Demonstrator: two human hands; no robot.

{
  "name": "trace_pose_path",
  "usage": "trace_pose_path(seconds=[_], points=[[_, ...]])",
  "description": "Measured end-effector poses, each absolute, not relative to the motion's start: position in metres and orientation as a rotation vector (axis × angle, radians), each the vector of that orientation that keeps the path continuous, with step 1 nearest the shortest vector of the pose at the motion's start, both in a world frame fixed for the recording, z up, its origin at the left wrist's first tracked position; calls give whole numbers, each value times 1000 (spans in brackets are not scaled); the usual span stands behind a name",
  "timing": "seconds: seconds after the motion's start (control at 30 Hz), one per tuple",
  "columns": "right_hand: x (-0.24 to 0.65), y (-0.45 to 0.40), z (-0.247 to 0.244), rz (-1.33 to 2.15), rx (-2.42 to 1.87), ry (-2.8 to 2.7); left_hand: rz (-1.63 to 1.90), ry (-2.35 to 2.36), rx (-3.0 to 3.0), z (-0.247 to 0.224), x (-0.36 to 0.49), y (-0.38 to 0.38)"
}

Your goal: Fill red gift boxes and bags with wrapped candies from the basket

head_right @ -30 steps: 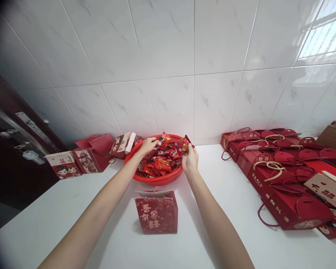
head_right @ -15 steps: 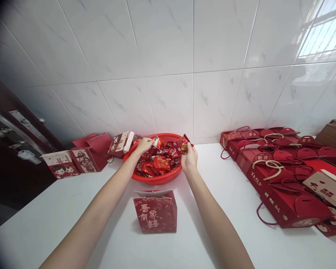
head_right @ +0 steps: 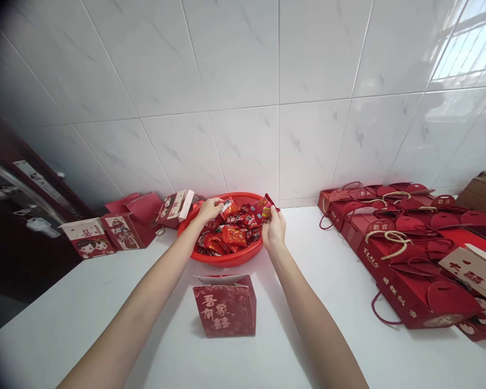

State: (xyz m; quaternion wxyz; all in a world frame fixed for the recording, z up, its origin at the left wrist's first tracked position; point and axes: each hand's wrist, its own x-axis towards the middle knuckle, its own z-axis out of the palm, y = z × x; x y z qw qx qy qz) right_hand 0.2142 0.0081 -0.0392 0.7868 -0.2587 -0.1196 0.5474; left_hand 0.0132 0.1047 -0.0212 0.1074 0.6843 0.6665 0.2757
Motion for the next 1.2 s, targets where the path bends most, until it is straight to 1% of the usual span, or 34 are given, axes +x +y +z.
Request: trace_pose_path(seconds=[0.57, 1.0, 1.13, 1.2], points=[[217, 12, -45, 1179, -543, -291, 815, 1973, 2104, -20, 15, 102], [214, 7, -37, 1186, -545, -233, 971, 1977, 2168, -15, 16, 99], [215, 7, -38, 1186, -549, -268, 1008, 1908, 2280, -15, 23, 96], [215, 7, -39, 1195, -550, -279, 951, 1729, 2446, -18, 32, 94]])
